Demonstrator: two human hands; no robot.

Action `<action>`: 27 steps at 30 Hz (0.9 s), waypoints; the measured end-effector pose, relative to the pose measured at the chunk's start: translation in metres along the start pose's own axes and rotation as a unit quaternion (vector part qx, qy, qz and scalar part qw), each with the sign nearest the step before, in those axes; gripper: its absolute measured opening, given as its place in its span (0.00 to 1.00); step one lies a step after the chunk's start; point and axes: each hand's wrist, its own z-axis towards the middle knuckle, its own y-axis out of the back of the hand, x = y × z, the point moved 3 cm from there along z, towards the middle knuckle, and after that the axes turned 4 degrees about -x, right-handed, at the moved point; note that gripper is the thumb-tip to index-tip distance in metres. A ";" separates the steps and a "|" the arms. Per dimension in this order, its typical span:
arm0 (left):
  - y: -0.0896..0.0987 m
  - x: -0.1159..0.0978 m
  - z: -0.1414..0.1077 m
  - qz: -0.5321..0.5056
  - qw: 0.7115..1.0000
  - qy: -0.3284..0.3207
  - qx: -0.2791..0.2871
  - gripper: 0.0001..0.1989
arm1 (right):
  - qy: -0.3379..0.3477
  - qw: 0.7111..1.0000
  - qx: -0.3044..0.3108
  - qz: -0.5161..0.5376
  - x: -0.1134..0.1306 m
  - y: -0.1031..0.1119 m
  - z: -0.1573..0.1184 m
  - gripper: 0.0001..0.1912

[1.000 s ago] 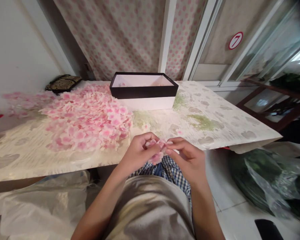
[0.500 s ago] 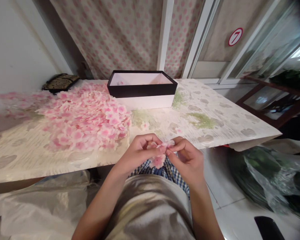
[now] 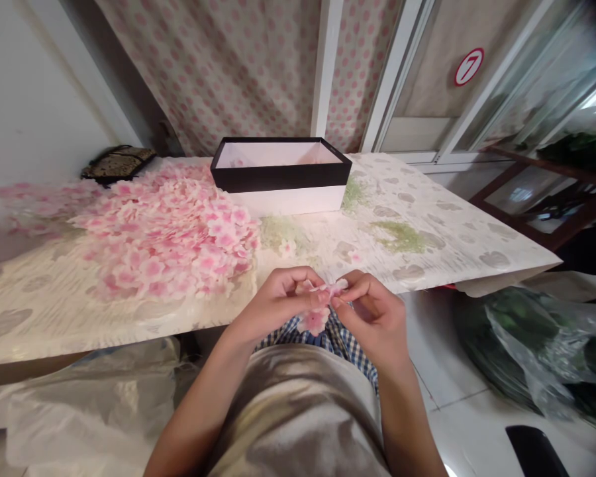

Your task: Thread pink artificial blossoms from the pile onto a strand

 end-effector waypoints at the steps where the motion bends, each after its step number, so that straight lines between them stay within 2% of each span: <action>1: 0.000 0.000 0.000 0.006 1.000 -0.001 0.001 0.11 | -0.003 1.000 0.000 0.001 0.000 0.000 0.000 0.08; 7: 0.002 -0.002 0.000 0.058 0.998 -0.010 0.006 0.13 | -0.083 0.995 0.034 -0.049 -0.007 0.006 0.000 0.10; 9: 0.003 -0.002 0.000 0.076 0.997 -0.018 -0.005 0.13 | -0.083 0.991 0.053 -0.095 -0.010 0.011 0.001 0.09; 11: 0.003 -0.002 0.000 0.089 0.995 -0.027 -0.019 0.13 | -0.076 0.987 0.064 -0.123 -0.013 0.015 0.003 0.04; 13: 0.003 -0.002 0.001 0.095 0.994 -0.035 -0.033 0.13 | -0.079 0.987 0.068 -0.119 -0.015 0.017 0.004 0.01; 20: 0.010 0.003 0.005 0.097 0.990 -0.064 -0.078 0.09 | -0.095 0.993 0.031 -0.057 -0.015 0.020 0.007 0.02; 23: 0.013 -0.004 0.000 0.213 0.961 -0.135 -0.113 0.02 | -0.080 0.996 0.035 -0.006 -0.011 0.022 0.006 0.03; 25: 0.010 -0.012 -0.005 0.306 0.924 -0.204 -0.106 0.07 | -0.071 0.996 0.053 0.029 -0.007 0.023 0.004 0.04; 27: 0.006 -0.019 -0.011 0.371 0.884 -0.275 -0.070 0.11 | -0.063 0.993 0.077 0.064 -0.002 0.024 0.001 0.06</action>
